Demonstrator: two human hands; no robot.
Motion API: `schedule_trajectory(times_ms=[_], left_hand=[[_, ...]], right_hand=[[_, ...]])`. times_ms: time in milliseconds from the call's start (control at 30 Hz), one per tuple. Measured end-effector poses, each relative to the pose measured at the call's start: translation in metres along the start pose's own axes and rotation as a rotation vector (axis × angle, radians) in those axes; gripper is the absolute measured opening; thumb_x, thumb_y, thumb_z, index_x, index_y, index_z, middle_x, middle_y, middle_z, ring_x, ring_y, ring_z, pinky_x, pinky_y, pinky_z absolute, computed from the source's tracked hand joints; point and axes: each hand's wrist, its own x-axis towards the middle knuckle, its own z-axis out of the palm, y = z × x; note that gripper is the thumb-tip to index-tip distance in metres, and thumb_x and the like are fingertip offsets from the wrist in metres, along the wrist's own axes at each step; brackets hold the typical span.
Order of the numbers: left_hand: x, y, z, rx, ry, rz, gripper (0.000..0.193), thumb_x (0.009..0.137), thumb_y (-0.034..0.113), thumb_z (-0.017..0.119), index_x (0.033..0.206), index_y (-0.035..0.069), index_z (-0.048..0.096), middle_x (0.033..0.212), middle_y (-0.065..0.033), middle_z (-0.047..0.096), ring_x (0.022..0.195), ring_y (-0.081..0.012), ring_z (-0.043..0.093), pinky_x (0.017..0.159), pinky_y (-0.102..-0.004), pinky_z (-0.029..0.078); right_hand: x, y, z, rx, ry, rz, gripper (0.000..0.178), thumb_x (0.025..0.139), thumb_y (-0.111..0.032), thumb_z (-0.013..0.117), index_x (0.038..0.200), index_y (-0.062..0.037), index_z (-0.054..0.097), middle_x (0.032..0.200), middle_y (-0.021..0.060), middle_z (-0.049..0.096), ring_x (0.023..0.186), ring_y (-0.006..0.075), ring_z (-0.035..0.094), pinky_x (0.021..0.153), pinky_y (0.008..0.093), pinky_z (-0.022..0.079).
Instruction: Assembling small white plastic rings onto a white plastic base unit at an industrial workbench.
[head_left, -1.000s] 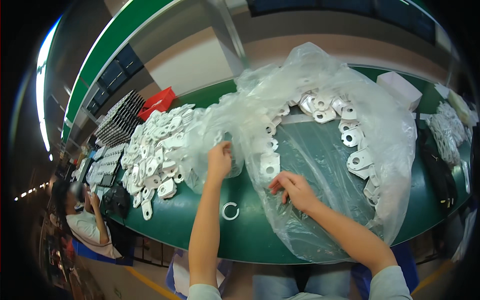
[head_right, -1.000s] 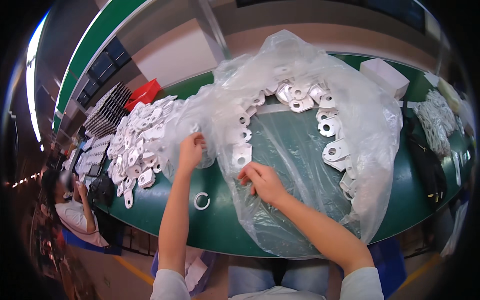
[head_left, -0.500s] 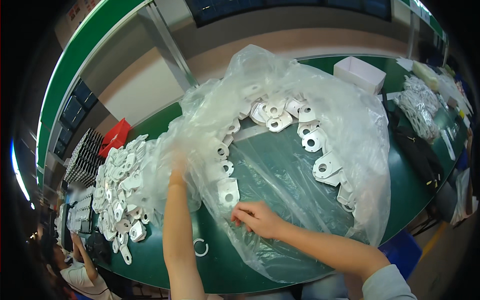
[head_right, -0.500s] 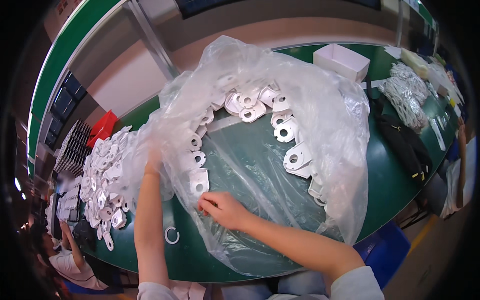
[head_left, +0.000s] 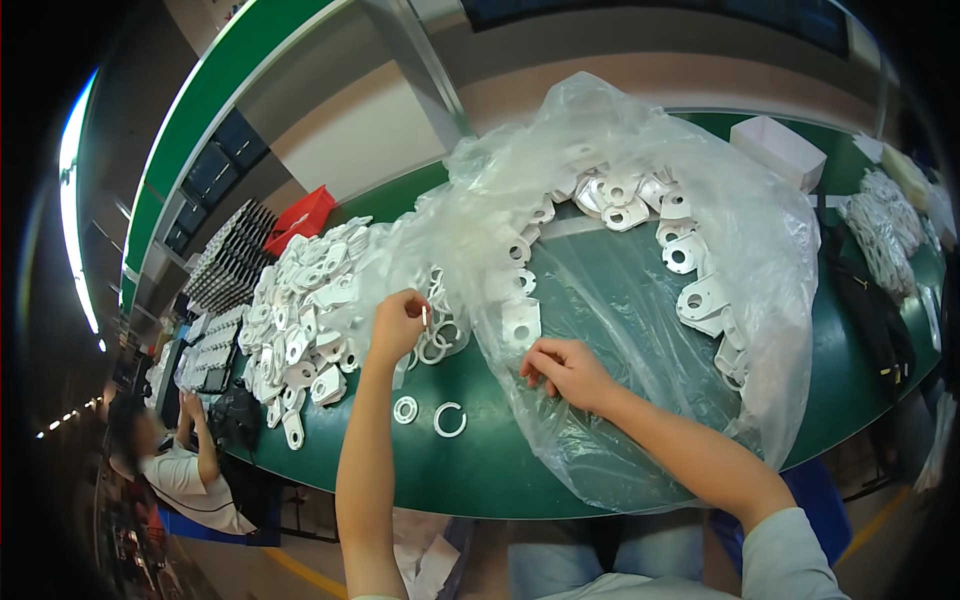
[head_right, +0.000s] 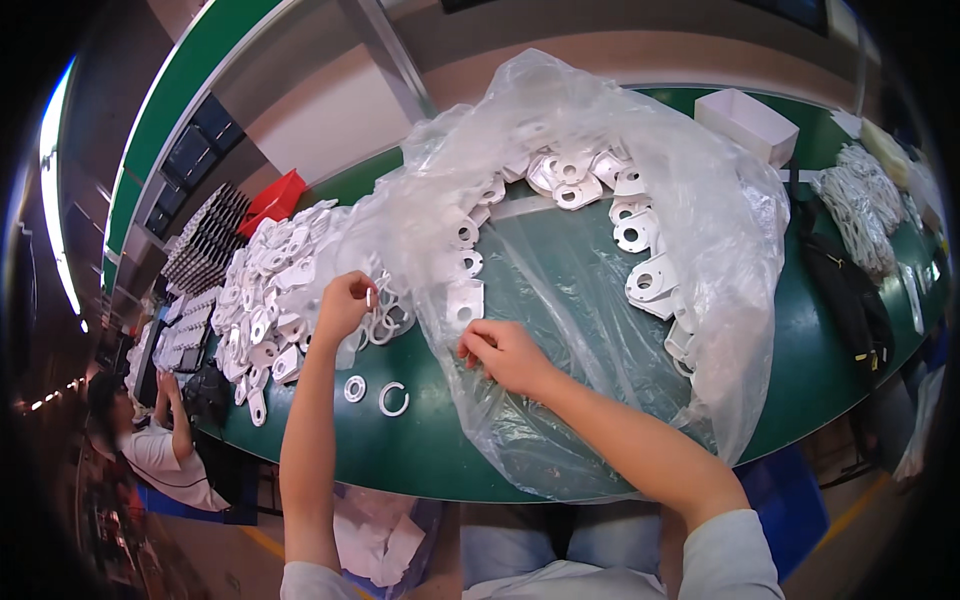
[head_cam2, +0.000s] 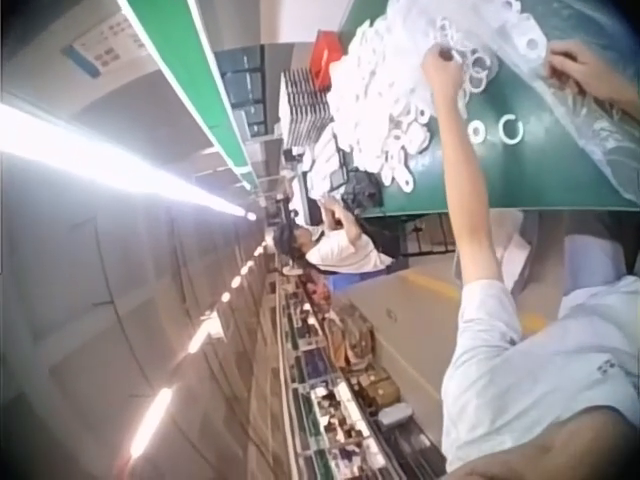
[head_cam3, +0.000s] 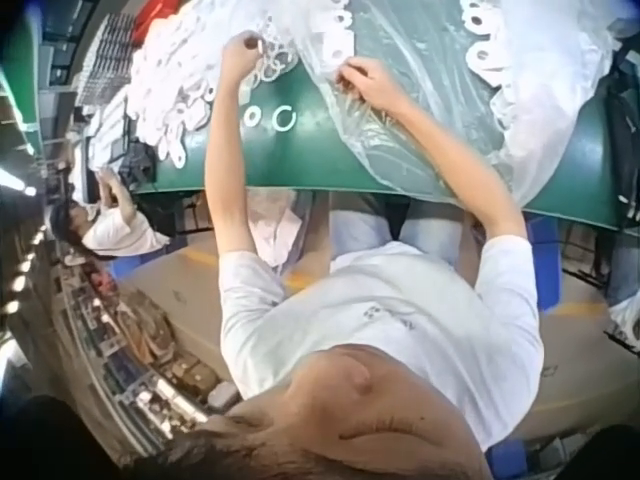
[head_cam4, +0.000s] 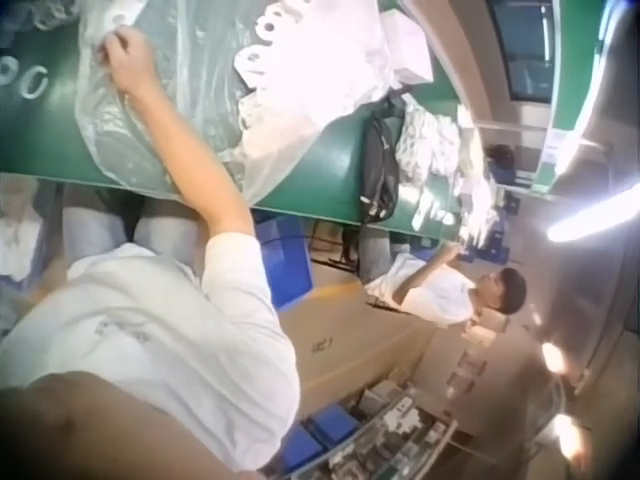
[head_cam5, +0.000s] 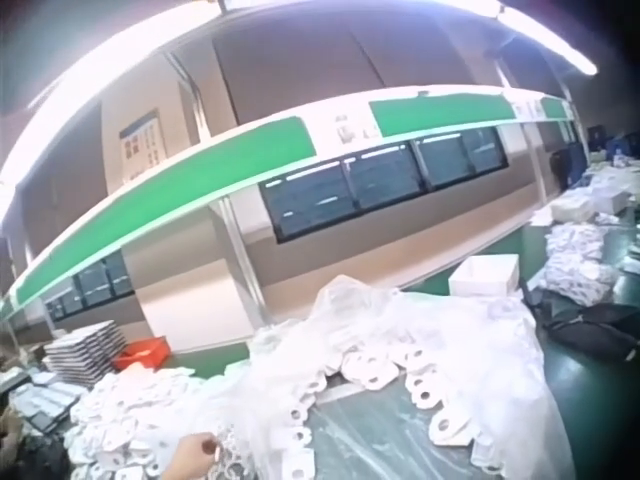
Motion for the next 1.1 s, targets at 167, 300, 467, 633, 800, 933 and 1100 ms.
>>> schedule_trajectory(times_ms=[167, 300, 467, 633, 800, 933, 1100], left_hand=[[-0.027, 0.026, -0.012, -0.204, -0.191, -0.026, 0.02, 0.076, -0.006, 0.057, 0.095, -0.004, 0.062, 0.08, -0.0085, 0.066, 0.076, -0.0168, 0.065, 0.066, -0.0267, 0.05], [-0.048, 0.032, -0.013, 0.196, 0.185, 0.231, 0.026, 0.075, -0.008, 0.055, 0.099, -0.001, 0.064, 0.087, -0.0108, 0.067, 0.082, -0.0213, 0.065, 0.069, -0.0273, 0.049], [-0.142, 0.145, 0.065, -0.018, -0.167, 0.506, 0.038, 0.074, 0.01, 0.071, 0.11, 0.004, 0.061, 0.116, -0.0156, 0.058, 0.107, -0.0299, 0.056, 0.09, -0.0379, 0.044], [-0.179, 0.145, 0.108, 0.283, -0.296, 0.498, 0.056, 0.081, 0.037, 0.065, 0.13, 0.014, 0.05, 0.14, -0.0153, 0.038, 0.131, -0.0332, 0.034, 0.109, -0.0477, 0.023], [-0.178, 0.146, 0.108, 0.215, -0.275, 0.539, 0.055, 0.083, 0.039, 0.061, 0.132, 0.016, 0.049, 0.141, -0.0147, 0.036, 0.133, -0.0315, 0.031, 0.11, -0.0488, 0.02], [-0.18, 0.131, 0.103, 0.033, -0.199, 0.545, 0.049, 0.079, 0.032, 0.068, 0.122, 0.011, 0.056, 0.137, -0.0143, 0.041, 0.13, -0.0321, 0.034, 0.108, -0.05, 0.023], [-0.149, 0.049, 0.043, -0.159, 0.707, 0.105, 0.028, 0.077, -0.009, 0.047, 0.099, -0.002, 0.062, 0.097, -0.0122, 0.064, 0.09, -0.0233, 0.062, 0.08, -0.0314, 0.049]], right_hand=[[0.0, 0.002, 0.003, -0.018, -0.025, -0.017, 0.023, 0.093, -0.016, 0.049, 0.083, -0.0004, 0.063, 0.073, 0.0043, 0.063, 0.057, 0.007, 0.054, 0.05, 0.0211, 0.042], [0.004, 0.006, -0.002, 0.098, -0.034, 0.004, 0.021, 0.094, -0.017, 0.048, 0.088, -0.0011, 0.061, 0.081, 0.0063, 0.063, 0.066, 0.0105, 0.058, 0.051, 0.0225, 0.045], [0.016, 0.006, -0.016, 0.438, 0.12, -0.03, 0.016, 0.093, -0.016, 0.049, 0.093, -0.002, 0.057, 0.087, 0.0079, 0.063, 0.068, 0.0153, 0.062, 0.051, 0.0261, 0.048], [0.022, -0.039, -0.063, 0.215, 0.216, -0.105, 0.013, 0.09, -0.013, 0.051, 0.094, -0.0029, 0.058, 0.087, 0.0085, 0.063, 0.071, 0.0169, 0.063, 0.056, 0.0272, 0.049], [0.016, -0.05, -0.163, -1.18, 0.272, -0.238, 0.03, 0.076, -0.023, 0.065, 0.097, -0.0017, 0.061, 0.093, 0.0145, 0.064, 0.084, 0.0303, 0.063, 0.075, 0.0363, 0.051], [-0.013, -0.061, -0.176, -1.633, 0.119, 0.053, 0.034, 0.073, -0.031, 0.069, 0.094, -0.0044, 0.067, 0.104, 0.0147, 0.062, 0.106, 0.0312, 0.055, 0.091, 0.0397, 0.044], [-0.028, -0.059, -0.188, -1.68, 0.03, 0.016, 0.03, 0.074, -0.025, 0.068, 0.097, -0.0058, 0.067, 0.102, 0.0136, 0.063, 0.105, 0.0307, 0.055, 0.091, 0.0401, 0.043]])
